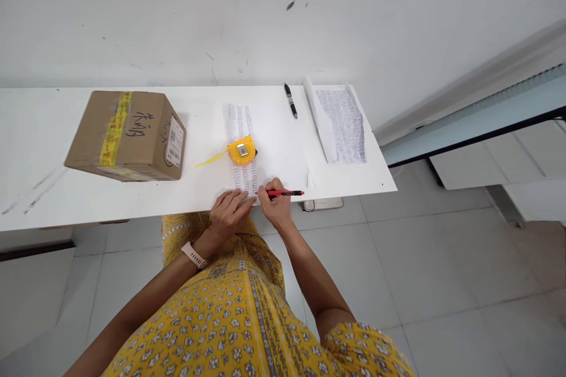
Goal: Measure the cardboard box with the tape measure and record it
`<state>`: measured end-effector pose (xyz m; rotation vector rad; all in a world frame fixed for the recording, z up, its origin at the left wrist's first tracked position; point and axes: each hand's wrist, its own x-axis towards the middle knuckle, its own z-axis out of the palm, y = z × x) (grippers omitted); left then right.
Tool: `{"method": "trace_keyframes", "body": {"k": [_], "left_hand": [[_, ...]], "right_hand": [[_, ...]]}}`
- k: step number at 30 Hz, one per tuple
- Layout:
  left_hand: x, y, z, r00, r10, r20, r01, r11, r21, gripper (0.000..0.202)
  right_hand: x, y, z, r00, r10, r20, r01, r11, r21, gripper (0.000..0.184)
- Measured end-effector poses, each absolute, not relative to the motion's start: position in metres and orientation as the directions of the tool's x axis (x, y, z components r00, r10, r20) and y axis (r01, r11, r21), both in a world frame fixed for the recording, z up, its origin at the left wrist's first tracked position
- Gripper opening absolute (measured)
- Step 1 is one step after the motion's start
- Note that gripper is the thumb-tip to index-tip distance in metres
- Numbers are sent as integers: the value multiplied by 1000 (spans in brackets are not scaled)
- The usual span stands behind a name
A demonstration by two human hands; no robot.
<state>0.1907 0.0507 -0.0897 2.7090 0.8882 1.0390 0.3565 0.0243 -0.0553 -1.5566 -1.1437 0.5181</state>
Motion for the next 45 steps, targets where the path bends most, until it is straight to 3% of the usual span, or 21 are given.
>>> {"method": "trace_keyframes", "body": {"k": [7, 12, 18, 27, 33, 45], "left_hand": [[191, 51, -84, 601, 529, 599, 503, -833, 230, 22], [191, 51, -84, 593, 543, 595, 482, -831, 279, 22], [192, 51, -83, 596, 530, 603, 521, -827, 212, 21], [191, 51, -85, 571, 525, 631, 477, -838, 265, 22], [192, 52, -81, 557, 456, 694, 484, -857, 175, 20], [193, 52, -73, 547, 436, 714, 496, -856, 143, 17]], "right_hand": [[358, 23, -53, 420, 877, 232, 425, 36, -904, 29], [357, 24, -53, 413, 881, 229, 426, 35, -904, 29], [357, 24, -53, 411, 880, 238, 419, 50, -907, 28], [357, 24, -54, 427, 870, 249, 404, 63, -913, 28], [357, 25, -54, 430, 868, 251, 407, 62, -911, 28], [358, 24, -52, 410, 874, 261, 428, 69, -901, 25]]}}
